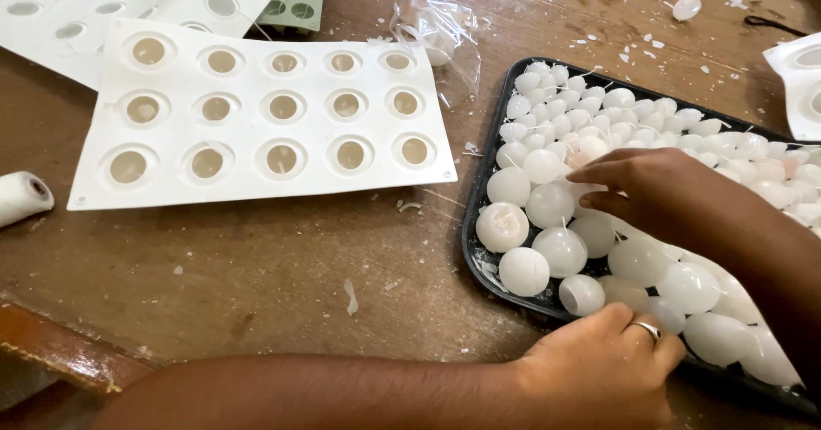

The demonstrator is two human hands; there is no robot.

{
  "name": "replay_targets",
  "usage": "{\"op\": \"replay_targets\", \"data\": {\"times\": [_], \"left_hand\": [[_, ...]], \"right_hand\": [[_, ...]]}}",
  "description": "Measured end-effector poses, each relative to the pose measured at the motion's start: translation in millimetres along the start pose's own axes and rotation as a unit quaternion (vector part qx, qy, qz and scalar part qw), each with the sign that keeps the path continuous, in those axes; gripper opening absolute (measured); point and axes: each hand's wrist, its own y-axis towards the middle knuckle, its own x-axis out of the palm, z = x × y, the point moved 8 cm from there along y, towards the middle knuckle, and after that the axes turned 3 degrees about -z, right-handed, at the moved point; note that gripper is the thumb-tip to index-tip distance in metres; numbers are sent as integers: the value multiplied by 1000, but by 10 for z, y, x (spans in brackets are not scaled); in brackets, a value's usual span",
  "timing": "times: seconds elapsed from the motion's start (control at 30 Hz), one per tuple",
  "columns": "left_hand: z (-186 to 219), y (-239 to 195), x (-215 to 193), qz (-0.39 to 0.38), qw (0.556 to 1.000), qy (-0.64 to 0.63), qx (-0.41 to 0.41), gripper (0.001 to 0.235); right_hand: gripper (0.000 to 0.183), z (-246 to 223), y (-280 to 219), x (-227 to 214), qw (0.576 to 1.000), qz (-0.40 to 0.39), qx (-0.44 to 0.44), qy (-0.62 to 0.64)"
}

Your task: The person arranges white ball-shaped candles with wicks on a black tray, picking up candles one at a time and placing them in rows. They then pick up a white silicone mold sheet, hold and turn it, and continue handling candles on the tray.

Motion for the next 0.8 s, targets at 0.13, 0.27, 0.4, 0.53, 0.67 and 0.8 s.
{"op": "replay_targets", "data": {"times": [0.13,0.27,0.4,0.53,0.67,0.8], "left_hand": [[9,-36,-21,17,1000,-18,-9,22],[17,-34,-171,-19,1000,20,15,17],[19,-60,-115,-20,999,40,10,17],[0,-42,-101,5,998,59,1,22],[9,-13,-89,36,996,79,1,23],[-13,-32,48,84,994,64,-3,25]], "right_hand": [[55,8,-136,-68,999,11,3,33],[45,-40,-724,-303,989,137,-47,32],[35,-72,-1313,-92,970,185,-143,60],[27,-113,-1678,30,929,286,-215,92],[24,-206,-1725,-92,907,336,-245,70],[24,-145,-1792,-227,898,357,-250,66]]}}
